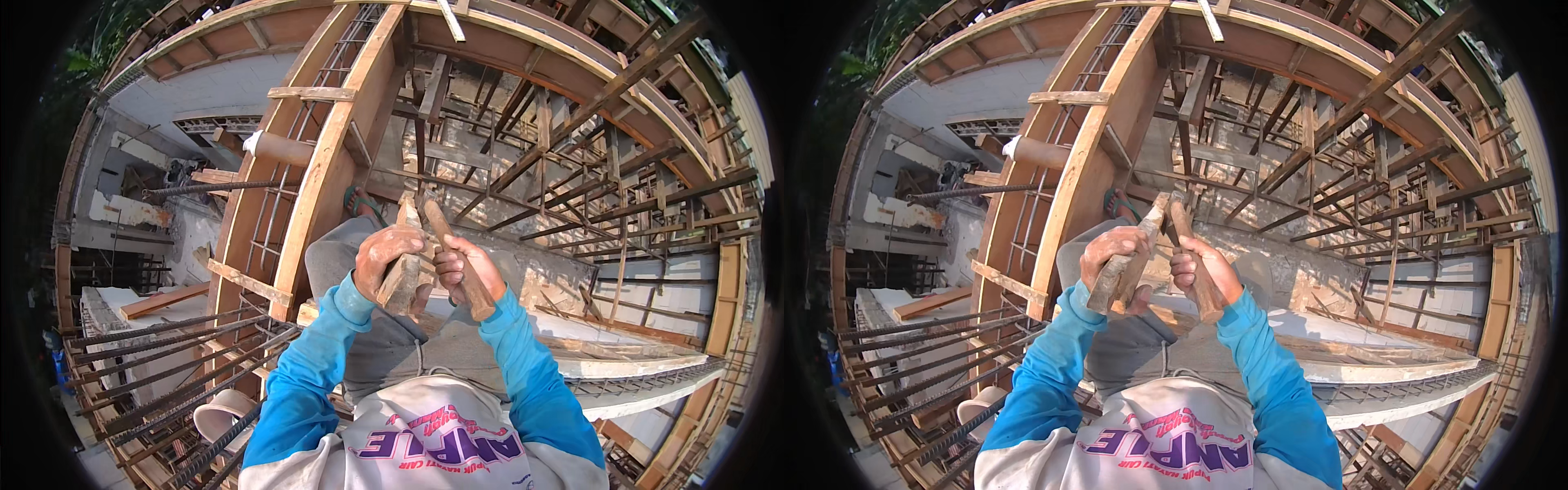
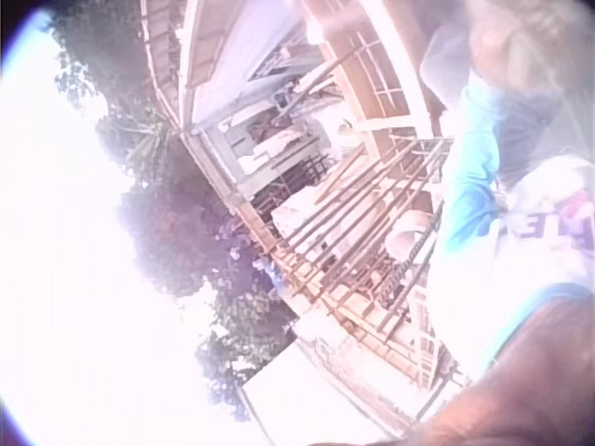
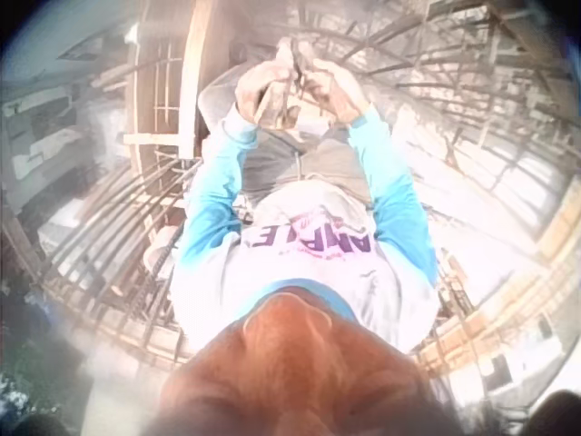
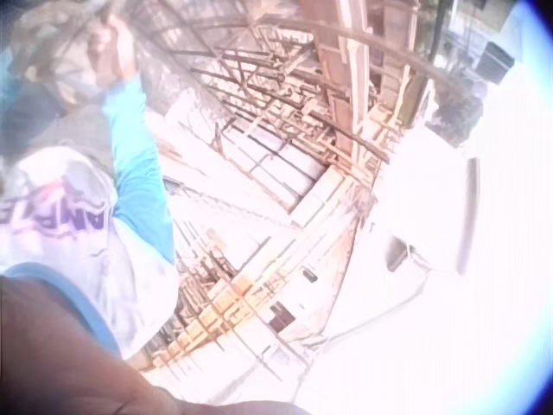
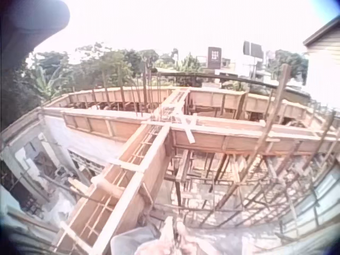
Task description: The person secures wooden forms for a concrete structure by positioning a wooden brace and hammering a nail into the timber while standing on a high-level construction platform.
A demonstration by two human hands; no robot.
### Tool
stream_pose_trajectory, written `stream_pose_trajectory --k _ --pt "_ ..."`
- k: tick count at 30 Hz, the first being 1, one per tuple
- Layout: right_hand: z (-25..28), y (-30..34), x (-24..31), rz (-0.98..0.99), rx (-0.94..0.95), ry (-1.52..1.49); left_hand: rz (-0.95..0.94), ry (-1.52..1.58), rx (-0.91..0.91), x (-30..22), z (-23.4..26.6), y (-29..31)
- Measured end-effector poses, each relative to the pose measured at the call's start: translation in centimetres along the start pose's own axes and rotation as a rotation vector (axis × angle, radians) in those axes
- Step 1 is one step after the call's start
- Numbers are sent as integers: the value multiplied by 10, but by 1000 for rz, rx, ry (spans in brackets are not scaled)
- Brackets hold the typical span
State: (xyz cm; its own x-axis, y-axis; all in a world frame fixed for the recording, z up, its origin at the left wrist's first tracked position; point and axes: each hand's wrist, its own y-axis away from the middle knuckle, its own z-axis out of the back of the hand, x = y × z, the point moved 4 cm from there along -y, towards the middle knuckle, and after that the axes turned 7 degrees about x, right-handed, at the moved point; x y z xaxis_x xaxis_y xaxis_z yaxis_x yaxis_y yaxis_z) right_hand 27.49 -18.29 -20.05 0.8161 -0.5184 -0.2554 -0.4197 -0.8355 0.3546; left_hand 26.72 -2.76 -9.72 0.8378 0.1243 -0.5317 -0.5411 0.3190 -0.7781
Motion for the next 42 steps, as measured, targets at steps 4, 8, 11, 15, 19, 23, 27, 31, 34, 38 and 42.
stream_pose_trajectory --k 4,8,11,15,19,23,27,31,34,38,42 --pt "-3 10 27 -48 -26 -75 -6 -19 114 -6 -21 4" --pt "48 30 0 9 157 88 58 24 -86 -6 -6 1" --pt "93 42 -14 32 173 393 118 119 -74 11 0 -2" --pt "147 7 -21 116 -392 1416 186 147 -430 50 28 -22" --pt "125 -18 -22 443 -702 1707 429 37 -845 95 58 -34" --pt "100 -21 -21 369 -671 1528 281 -240 -813 130 58 -42" --pt "96 -16 -10 317 -378 921 330 -146 -653 133 55 -88" --pt "95 -11 7 254 -307 757 341 -282 -710 150 74 -107" --pt "69 -6 6 374 -356 1023 350 -226 -701 159 74 -111" --pt "-39 11 12 861 -123 1477 375 -245 -703 176 81 -104" --pt "-158 27 8 1337 263 1363 395 -208 -739 182 99 -103"
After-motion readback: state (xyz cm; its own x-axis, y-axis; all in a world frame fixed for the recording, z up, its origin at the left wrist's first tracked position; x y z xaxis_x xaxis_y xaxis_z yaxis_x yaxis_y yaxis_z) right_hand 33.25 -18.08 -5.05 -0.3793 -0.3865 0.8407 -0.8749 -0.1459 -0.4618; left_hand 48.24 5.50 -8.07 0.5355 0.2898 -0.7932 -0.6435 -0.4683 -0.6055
